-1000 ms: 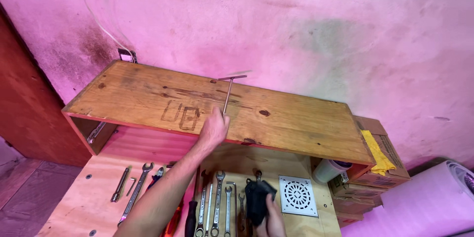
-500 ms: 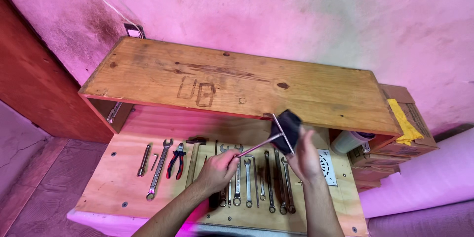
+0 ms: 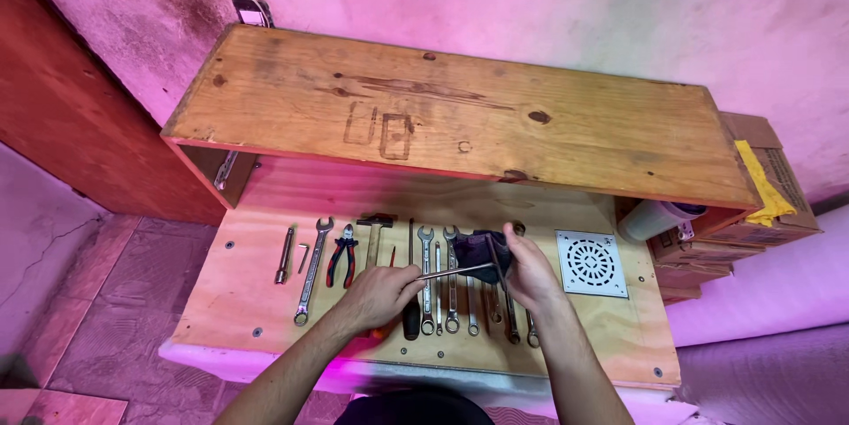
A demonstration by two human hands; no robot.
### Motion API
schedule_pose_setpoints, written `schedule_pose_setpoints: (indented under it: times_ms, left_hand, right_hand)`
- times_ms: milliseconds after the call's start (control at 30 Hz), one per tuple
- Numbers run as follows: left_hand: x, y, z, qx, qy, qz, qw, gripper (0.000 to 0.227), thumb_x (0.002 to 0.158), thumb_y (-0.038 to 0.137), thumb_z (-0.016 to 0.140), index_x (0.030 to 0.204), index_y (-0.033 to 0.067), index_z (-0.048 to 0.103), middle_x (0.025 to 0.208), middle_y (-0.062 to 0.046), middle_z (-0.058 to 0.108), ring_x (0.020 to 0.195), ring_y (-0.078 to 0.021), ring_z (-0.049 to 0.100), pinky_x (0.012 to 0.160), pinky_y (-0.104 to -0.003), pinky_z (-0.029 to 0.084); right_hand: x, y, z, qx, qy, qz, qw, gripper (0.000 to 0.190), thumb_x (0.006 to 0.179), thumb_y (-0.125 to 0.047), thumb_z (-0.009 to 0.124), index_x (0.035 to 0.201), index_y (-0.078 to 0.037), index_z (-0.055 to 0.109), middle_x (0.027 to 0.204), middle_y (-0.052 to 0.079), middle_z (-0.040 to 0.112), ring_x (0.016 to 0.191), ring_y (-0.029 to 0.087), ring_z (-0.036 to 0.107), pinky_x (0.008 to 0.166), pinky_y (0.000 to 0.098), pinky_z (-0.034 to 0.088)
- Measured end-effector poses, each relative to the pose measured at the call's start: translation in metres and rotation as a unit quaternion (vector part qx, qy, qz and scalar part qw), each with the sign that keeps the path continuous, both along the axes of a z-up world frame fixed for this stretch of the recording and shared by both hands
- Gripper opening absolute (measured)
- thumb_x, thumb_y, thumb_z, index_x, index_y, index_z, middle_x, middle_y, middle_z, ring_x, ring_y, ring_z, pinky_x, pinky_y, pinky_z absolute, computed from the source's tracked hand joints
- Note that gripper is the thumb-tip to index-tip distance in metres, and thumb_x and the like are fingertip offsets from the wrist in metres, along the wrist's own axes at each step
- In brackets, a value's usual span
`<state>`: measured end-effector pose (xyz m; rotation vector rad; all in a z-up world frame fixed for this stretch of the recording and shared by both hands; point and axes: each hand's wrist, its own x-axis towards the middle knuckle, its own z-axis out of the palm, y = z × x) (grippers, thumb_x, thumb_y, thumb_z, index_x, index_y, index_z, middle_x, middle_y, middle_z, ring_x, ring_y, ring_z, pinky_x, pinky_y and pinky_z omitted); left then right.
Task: The person wipes multiple hand tools with a black cloth on a wooden workbench. They handle wrenches, pliers, a hammer, and screwdrivers one by one, wiping each tool and placing it back on the bench. The person also wipes the workbench surface with the cloth.
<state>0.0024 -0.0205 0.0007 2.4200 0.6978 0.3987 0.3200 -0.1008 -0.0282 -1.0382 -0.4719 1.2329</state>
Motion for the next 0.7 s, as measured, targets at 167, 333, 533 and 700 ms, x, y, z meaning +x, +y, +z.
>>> schedule_pose_setpoints:
  times_ms: [167, 333, 533, 700]
  left_hand:
    - [-0.027, 0.004, -0.010, -0.048, 0.006, 0.035, 0.998, 0.026, 0.117, 0.038, 0.055, 0.104, 0.0176, 0.065, 0.079, -0.019, 0.075, 0.086, -0.0478, 0.078, 0.075, -0.058, 0.062]
    - [-0.048, 0.012, -0.004, -0.017, 0.055, 0.026, 0.998, 0.029, 0.118, 0.040, 0.054, 0.103, 0.0168, 0.063, 0.079, -0.020, 0.076, 0.087, -0.0481, 0.078, 0.077, -0.060, 0.061]
    - [-0.070, 0.013, -0.027, 0.048, 0.027, 0.058, 0.997, 0.033, 0.114, 0.044, 0.059, 0.091, 0.0204, 0.063, 0.070, -0.014, 0.072, 0.078, -0.0409, 0.078, 0.070, -0.053, 0.063]
    - [-0.082, 0.011, -0.034, 0.080, 0.015, 0.126, 0.989, 0.040, 0.115, 0.054, 0.055, 0.088, 0.0256, 0.063, 0.067, -0.008, 0.071, 0.074, -0.0314, 0.080, 0.068, -0.045, 0.064]
  right_hand:
    - [-0.033, -0.006, -0.002, 0.042, -0.048, -0.029, 0.998, 0.040, 0.104, -0.009, 0.079, 0.142, -0.001, 0.069, 0.127, 0.016, 0.078, 0.111, 0.026, 0.078, 0.101, 0.0435, 0.065]
    - [-0.078, -0.006, 0.055, 0.002, -0.253, 0.073, 0.965, 0.059, 0.104, -0.013, 0.081, 0.161, -0.011, 0.066, 0.131, 0.005, 0.075, 0.114, 0.016, 0.067, 0.104, 0.0384, 0.062]
    - [-0.092, 0.021, -0.002, -0.085, -0.460, -0.004, 0.884, 0.033, 0.114, -0.048, 0.070, 0.102, -0.020, 0.084, 0.072, 0.003, 0.071, 0.074, 0.016, 0.062, 0.067, 0.0354, 0.055]
    - [-0.112, 0.027, 0.018, -0.152, -0.546, 0.088, 0.819, 0.048, 0.115, -0.055, 0.060, 0.128, -0.011, 0.073, 0.100, 0.031, 0.081, 0.106, 0.053, 0.078, 0.088, 0.0596, 0.060]
